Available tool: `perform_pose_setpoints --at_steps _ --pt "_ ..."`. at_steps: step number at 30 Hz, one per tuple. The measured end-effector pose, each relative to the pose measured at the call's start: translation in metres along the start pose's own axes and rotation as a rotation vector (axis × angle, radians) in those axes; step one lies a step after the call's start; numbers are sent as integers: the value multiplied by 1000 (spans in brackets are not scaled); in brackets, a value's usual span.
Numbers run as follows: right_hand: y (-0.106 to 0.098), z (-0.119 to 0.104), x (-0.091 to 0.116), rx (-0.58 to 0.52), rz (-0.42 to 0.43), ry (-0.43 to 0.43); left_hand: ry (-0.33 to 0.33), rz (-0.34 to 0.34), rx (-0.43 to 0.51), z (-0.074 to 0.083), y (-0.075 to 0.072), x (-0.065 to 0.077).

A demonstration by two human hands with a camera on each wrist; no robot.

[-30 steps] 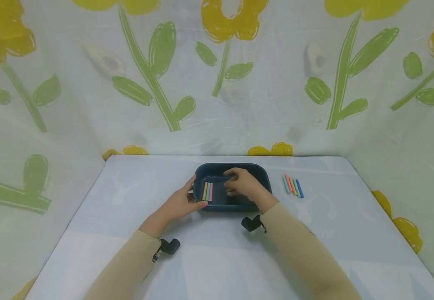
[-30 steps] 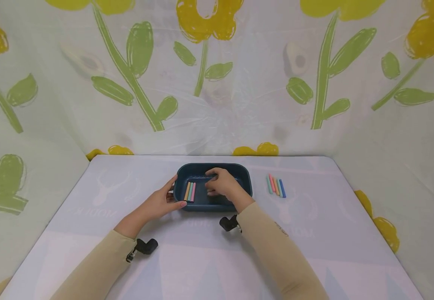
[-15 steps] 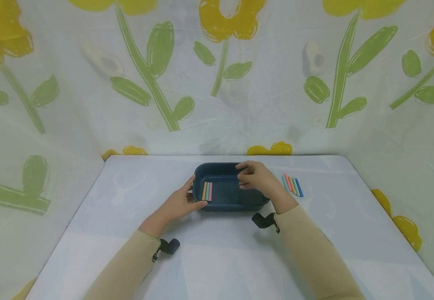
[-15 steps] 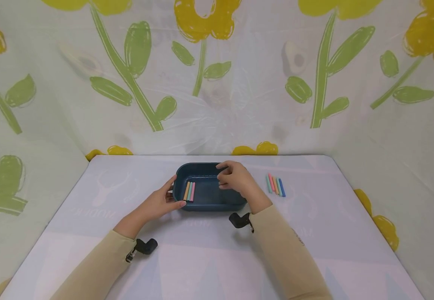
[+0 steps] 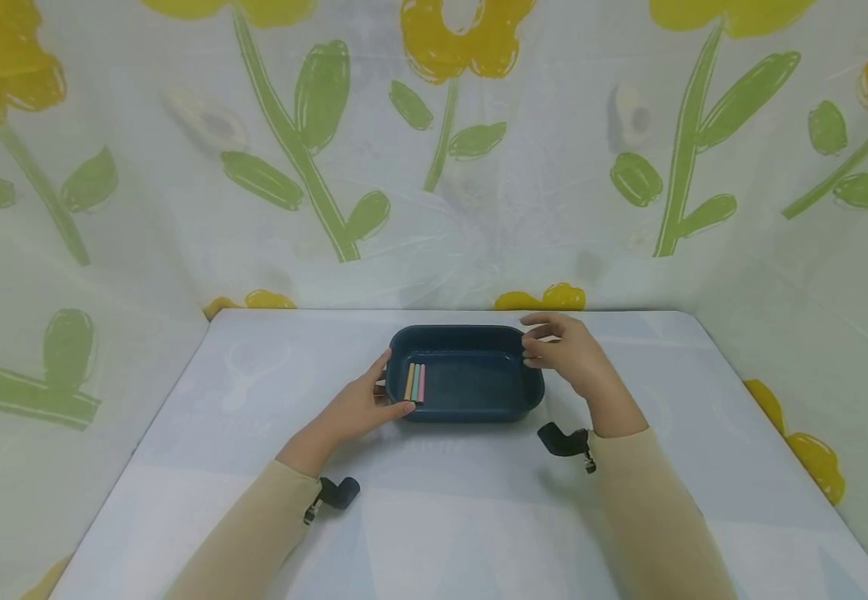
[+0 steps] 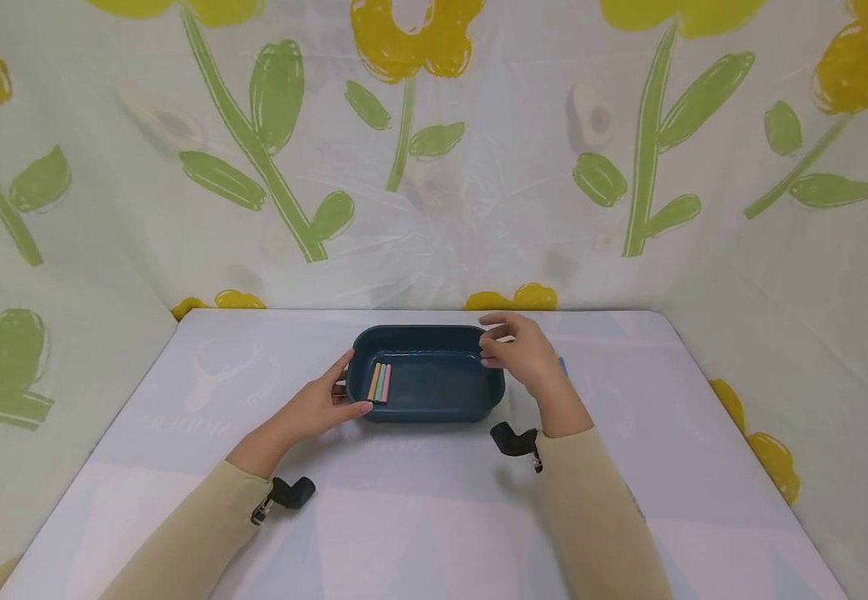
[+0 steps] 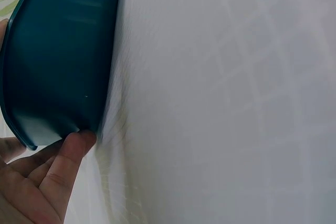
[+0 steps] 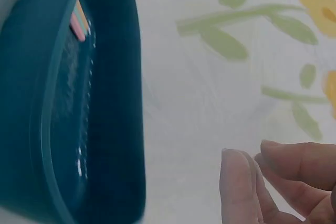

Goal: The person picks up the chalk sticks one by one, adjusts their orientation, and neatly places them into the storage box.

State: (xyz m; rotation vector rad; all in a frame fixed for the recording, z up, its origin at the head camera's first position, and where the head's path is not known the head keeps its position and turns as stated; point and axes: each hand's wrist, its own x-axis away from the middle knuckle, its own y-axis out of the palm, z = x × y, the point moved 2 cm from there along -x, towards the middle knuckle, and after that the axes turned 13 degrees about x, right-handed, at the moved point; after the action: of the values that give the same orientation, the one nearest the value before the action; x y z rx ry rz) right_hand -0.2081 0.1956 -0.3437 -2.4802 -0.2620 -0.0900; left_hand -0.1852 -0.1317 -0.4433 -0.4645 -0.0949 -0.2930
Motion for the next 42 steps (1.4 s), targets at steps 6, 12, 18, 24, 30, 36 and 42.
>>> perform_pose_setpoints --at_steps 6,12,18,24,30,36,42 --pt "-19 17 9 12 89 -7 5 -4 2 0 0 0" --pt "-34 37 13 48 152 -28 -2 6 -1 -2 0 -1" --pt "-46 61 12 143 224 15 -3 5 3 -3 0 -3" --pt "-51 86 8 201 264 76 -4 4 8 -4 1 -2" --pt "-53 110 0 224 254 99 -5 6 10 -3 1 1" --pt "-58 134 -10 299 204 145 -11 5 13 -1 1 1" --pt "-63 148 -16 350 84 211 -19 5 5 0 1 1"
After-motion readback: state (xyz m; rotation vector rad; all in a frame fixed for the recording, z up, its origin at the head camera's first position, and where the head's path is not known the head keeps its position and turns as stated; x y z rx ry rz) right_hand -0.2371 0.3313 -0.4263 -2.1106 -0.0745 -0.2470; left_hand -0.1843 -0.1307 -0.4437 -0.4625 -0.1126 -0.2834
